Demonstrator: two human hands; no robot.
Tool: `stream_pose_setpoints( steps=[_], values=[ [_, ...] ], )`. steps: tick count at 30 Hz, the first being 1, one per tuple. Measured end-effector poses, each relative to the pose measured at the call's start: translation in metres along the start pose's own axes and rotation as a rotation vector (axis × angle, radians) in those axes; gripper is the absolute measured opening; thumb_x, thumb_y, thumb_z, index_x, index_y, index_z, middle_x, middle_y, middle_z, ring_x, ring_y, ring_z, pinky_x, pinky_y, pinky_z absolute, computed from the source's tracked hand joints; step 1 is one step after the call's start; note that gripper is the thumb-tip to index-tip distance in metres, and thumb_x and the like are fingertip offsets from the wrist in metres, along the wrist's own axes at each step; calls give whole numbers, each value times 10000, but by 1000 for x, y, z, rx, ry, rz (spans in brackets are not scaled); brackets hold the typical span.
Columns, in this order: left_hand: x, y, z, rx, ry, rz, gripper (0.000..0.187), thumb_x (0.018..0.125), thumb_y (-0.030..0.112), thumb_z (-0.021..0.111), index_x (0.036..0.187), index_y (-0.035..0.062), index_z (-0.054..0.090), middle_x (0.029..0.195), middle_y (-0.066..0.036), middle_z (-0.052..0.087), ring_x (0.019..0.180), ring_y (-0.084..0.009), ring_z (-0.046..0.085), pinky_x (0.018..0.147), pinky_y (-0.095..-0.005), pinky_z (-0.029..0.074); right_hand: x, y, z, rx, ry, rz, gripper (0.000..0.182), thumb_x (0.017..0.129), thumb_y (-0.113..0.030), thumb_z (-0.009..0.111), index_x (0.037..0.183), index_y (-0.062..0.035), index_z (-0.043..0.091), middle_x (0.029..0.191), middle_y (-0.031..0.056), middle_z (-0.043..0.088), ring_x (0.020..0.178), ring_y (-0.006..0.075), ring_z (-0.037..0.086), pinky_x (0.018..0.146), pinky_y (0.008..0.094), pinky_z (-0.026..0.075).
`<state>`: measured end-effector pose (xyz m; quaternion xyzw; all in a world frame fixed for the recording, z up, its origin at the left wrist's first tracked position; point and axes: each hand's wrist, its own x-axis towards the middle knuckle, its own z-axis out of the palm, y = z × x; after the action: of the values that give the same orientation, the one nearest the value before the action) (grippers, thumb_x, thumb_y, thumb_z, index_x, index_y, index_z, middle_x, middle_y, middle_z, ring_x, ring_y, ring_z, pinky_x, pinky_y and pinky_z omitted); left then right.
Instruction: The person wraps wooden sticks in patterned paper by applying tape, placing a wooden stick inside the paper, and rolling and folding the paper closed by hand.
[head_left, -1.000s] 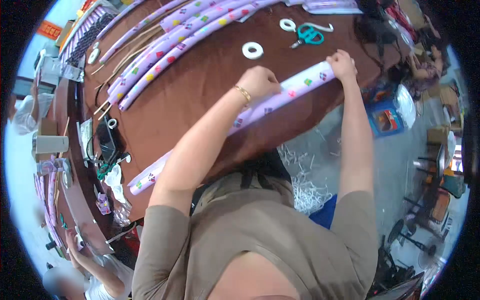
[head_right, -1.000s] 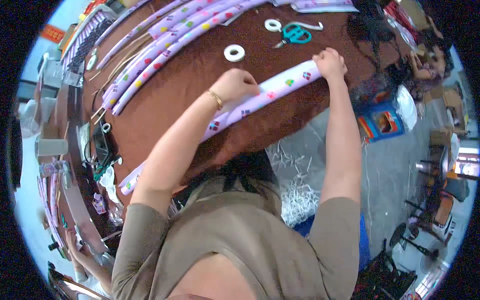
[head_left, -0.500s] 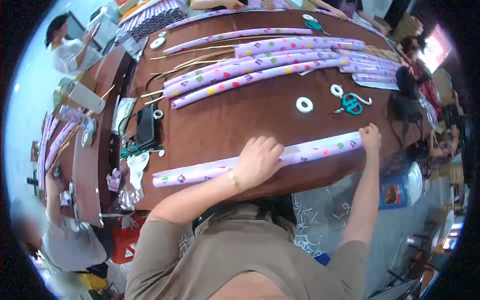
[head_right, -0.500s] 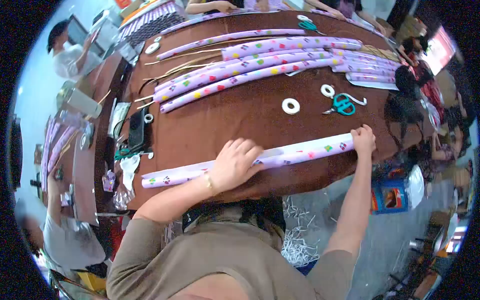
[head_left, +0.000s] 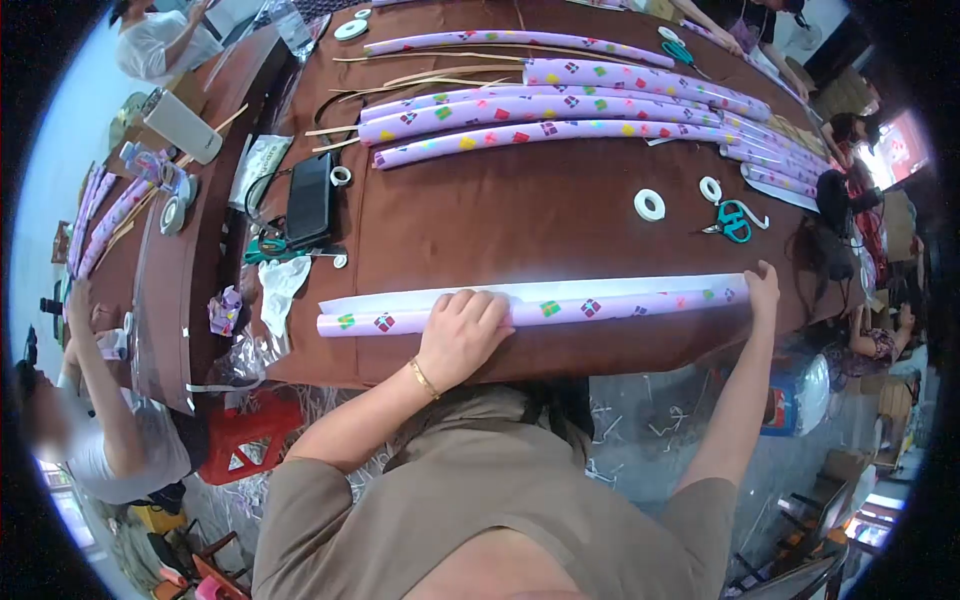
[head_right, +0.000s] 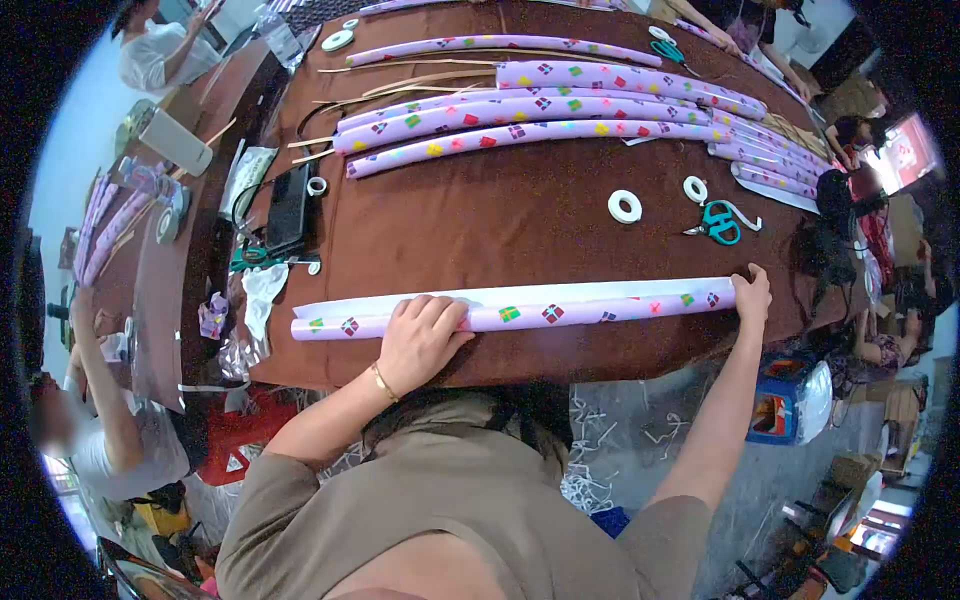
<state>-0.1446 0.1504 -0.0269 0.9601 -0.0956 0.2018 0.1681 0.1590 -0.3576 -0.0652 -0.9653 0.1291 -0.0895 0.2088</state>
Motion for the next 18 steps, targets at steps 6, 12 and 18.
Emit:
stream_pose_setpoints(
  steps=[6,12,18],
  values=[
    [2,0,1,-21,19,-7,394,764,281,739,1082,98,597,967,-51,619,905,-240,591,787,-382,457,8,3,-4,389,-88,94,491,809,-209,668,1255,-8,626,1237,155,646,1174,265,581,1011,351,423],
    [0,-1,1,-11,25,-36,393,753,281,748,1068,105,593,954,-41,619,896,-227,589,787,-374,453,35,17,-3,1034,276,378,329,874,-259,670,957,59,686,942,108,689,884,198,625,814,334,479],
    [0,-2,1,-34,87,-65,335,749,246,750,1021,117,602,926,-31,598,860,-209,584,753,-360,449,55,-106,0,522,306,-86,349,875,-318,669,954,21,703,897,108,710,825,218,637,794,352,486]
  ],
)
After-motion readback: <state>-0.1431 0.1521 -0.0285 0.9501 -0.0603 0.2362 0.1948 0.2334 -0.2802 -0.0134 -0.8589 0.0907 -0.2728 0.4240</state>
